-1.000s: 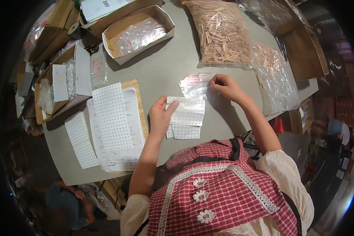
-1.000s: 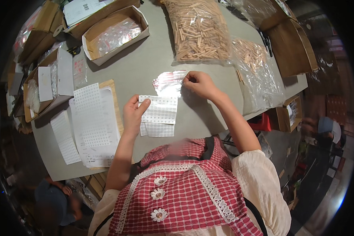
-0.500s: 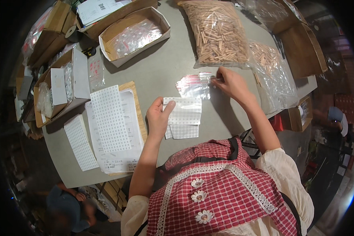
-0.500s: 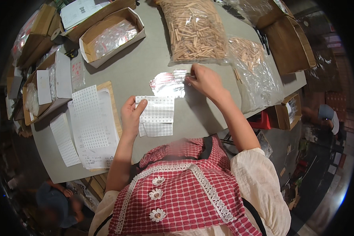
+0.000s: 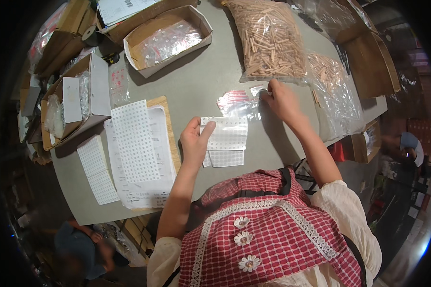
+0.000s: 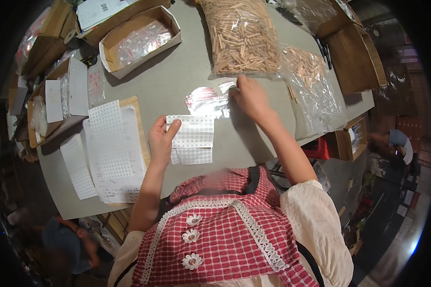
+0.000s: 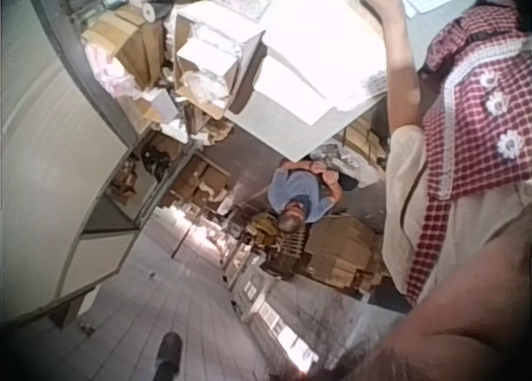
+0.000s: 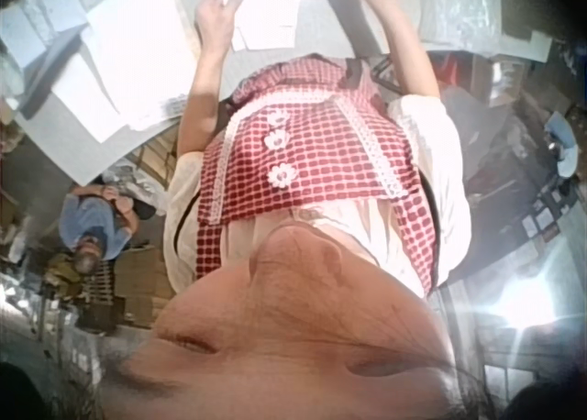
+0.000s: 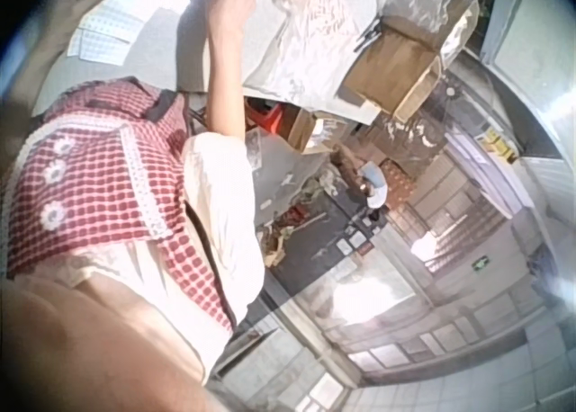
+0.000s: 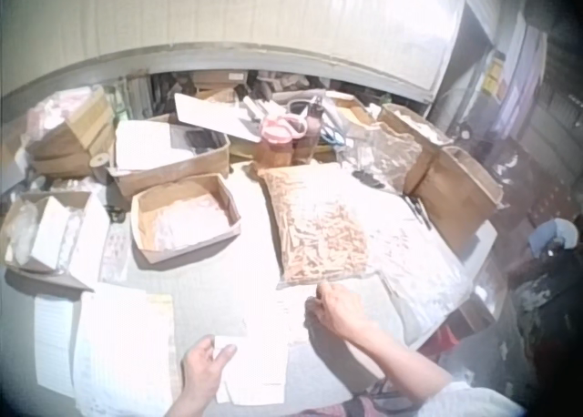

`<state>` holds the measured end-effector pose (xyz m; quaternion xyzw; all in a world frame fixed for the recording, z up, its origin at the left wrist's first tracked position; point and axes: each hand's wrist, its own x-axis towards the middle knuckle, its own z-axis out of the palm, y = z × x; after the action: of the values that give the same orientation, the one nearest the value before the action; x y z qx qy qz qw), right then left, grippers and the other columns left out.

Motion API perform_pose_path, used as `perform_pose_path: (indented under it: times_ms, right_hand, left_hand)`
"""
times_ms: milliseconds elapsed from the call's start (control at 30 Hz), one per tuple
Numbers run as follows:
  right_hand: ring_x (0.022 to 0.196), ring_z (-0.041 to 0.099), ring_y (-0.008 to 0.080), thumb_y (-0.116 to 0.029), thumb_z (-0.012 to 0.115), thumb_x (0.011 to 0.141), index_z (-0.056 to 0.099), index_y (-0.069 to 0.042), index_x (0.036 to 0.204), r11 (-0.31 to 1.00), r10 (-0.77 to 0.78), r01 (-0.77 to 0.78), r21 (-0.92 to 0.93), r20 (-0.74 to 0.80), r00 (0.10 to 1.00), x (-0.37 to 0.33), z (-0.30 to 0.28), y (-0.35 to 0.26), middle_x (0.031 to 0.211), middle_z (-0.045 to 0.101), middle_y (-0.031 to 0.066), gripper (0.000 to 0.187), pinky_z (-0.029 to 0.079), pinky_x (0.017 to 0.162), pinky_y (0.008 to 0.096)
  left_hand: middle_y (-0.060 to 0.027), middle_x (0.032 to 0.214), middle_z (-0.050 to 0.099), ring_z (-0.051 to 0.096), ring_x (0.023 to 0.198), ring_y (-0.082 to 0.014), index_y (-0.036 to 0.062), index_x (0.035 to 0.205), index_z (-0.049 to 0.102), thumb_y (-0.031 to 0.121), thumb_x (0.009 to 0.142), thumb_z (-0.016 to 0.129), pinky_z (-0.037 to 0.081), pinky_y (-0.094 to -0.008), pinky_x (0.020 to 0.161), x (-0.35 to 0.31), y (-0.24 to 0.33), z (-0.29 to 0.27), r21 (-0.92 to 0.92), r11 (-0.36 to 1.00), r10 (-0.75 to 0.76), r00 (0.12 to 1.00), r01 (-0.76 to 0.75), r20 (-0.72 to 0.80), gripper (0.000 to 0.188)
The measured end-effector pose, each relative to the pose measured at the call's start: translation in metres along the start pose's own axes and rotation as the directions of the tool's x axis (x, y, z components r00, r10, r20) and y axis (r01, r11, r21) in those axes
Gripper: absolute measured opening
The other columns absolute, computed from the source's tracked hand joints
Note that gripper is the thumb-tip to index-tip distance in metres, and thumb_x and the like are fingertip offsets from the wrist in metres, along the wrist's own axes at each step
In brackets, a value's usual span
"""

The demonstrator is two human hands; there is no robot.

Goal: The person repeatedly peels small circular labels from a sheet and places them into small clear plastic bags on a cluttered work table. The person handles the label sheet and bags by hand throughout the clip.

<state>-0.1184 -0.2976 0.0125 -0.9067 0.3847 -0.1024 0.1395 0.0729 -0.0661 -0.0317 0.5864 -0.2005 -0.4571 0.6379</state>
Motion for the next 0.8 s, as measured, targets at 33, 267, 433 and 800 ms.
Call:
perform_pose_path:
  times_ms: [33, 267, 433, 800]
  right_hand:
    - [0.082, 0.065, 0.0352, -0.016, 0.074, 0.089, 0.058, -0.002, 0.098, 0.998, 0.021, -0.023, 0.056, 0.048, 0.999, 0.000, -0.007, 0.003, 0.089, 0.066, 0.0170, 0.022, 0.052, 0.074, 0.0425]
    - [0.095, 0.065, 0.0295, 0.000, 0.063, 0.088, 0.060, -0.001, 0.113, 0.852, -0.208, 0.063, 0.519, 0.225, 0.952, -0.015, -0.018, -0.021, 0.105, 0.063, 0.0167, 0.025, 0.053, 0.086, 0.0386]
    - [0.098, 0.063, 0.0380, 0.000, 0.065, 0.085, 0.058, 0.000, 0.112, 0.911, -0.382, 0.356, 0.210, 0.096, 0.919, -0.019, 0.003, -0.029, 0.105, 0.063, 0.0185, 0.028, 0.053, 0.086, 0.0436]
    - [0.122, 0.055, 0.0449, -0.029, 0.080, 0.085, 0.059, 0.000, 0.133, 0.987, -0.061, 0.068, 0.143, -0.056, 0.997, -0.030, -0.009, 0.014, 0.133, 0.058, 0.0241, 0.060, 0.046, 0.105, 0.0497]
  left_hand:
    - [-0.0022, 0.091, 0.069, 0.060, 0.079, -0.0033, -0.0004, 0.104, 0.062, 0.013, 0.100, 0.069, 0.047, -0.0207, 0.069, 0.000, -0.003, -0.002, 0.042, 0.999, -0.006, 1.000, 0.006, 0.000, 0.016]
    - [0.0066, 0.076, 0.050, 0.040, 0.070, -0.0001, 0.0015, 0.087, 0.056, 0.011, 0.097, 0.073, 0.033, -0.0202, 0.059, 0.001, 0.001, 0.005, -0.031, 0.999, 0.008, 0.999, -0.009, -0.033, 0.022]
    - [0.0054, 0.079, 0.054, 0.044, 0.073, -0.0005, 0.0016, 0.087, 0.055, 0.010, 0.098, 0.072, 0.037, -0.0197, 0.062, 0.001, 0.002, 0.005, -0.046, 0.999, 0.004, 1.000, -0.005, -0.030, 0.022]
    - [-0.0041, 0.096, 0.072, 0.063, 0.083, -0.0057, -0.0001, 0.106, 0.062, 0.014, 0.101, 0.069, 0.049, -0.0221, 0.074, -0.001, -0.004, 0.002, -0.034, 0.998, 0.054, 0.998, -0.055, -0.019, 0.016]
